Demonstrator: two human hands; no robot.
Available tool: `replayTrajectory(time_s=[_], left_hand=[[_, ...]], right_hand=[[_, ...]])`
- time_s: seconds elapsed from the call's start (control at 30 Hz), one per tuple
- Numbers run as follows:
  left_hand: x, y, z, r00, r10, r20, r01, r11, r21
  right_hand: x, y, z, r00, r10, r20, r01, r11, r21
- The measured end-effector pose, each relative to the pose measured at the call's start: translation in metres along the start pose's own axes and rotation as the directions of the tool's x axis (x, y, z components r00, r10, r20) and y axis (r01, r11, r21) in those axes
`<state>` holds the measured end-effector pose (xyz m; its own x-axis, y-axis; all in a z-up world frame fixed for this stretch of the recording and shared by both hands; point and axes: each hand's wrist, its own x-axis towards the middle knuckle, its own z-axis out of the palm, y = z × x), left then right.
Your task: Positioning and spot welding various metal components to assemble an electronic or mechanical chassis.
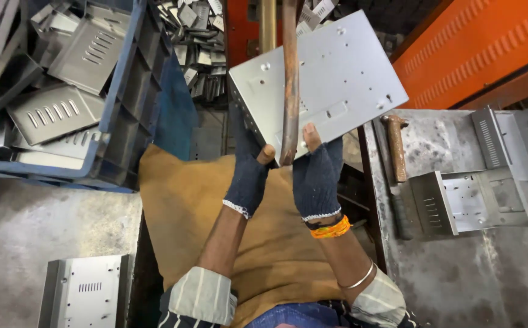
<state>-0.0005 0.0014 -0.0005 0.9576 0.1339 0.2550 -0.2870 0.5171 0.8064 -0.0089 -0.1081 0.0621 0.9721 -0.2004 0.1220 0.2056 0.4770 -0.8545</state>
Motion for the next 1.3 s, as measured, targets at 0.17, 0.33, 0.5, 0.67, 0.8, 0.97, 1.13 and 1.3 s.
replayTrajectory(time_s=[0.17, 0.33, 0.5, 0.67, 0.8, 0.97, 1.13, 1.3], left_hand=[[-0.001, -0.079, -0.055, 0.988, -0.152, -0.024, 0.149, 0.983, -0.107], [0.003, -0.022, -0.047, 0.983, -0.163, -0.088, 0.135, 0.956, -0.261], [-0.019, 0.035, -0.034, 0.986, 0.129, 0.109, -0.160, 0.920, 0.358], [-0.018, 0.028, -0.013, 0.975, 0.181, 0.131, -0.211, 0.938, 0.273], [-0.012, 0.016, -0.004, 0.955, 0.277, 0.105, -0.296, 0.884, 0.362], [-0.019, 0.004, -0.003, 0.963, 0.267, 0.034, -0.260, 0.891, 0.373], [-0.018, -0.009, -0.011, 0.971, 0.239, -0.004, -0.221, 0.903, 0.369], [-0.021, -0.005, -0.007, 0.968, 0.248, -0.028, -0.224, 0.913, 0.342]], right_hand=[[0.005, 0.005, -0.003, 0.998, 0.068, 0.003, -0.068, 0.991, 0.115], [-0.009, -0.020, -0.023, 0.997, 0.051, 0.052, -0.057, 0.989, 0.133], [0.002, -0.051, -0.047, 0.964, 0.250, 0.097, -0.251, 0.968, 0.002], [0.021, -0.068, -0.051, 0.933, 0.351, 0.072, -0.341, 0.931, -0.131], [0.031, -0.077, -0.050, 0.964, 0.264, 0.042, -0.223, 0.879, -0.422], [0.038, -0.071, -0.059, 0.969, 0.230, 0.091, -0.168, 0.881, -0.442], [0.033, -0.067, -0.055, 0.971, 0.224, 0.078, -0.182, 0.914, -0.363], [0.038, -0.059, -0.065, 0.985, 0.133, 0.107, -0.091, 0.939, -0.332]])
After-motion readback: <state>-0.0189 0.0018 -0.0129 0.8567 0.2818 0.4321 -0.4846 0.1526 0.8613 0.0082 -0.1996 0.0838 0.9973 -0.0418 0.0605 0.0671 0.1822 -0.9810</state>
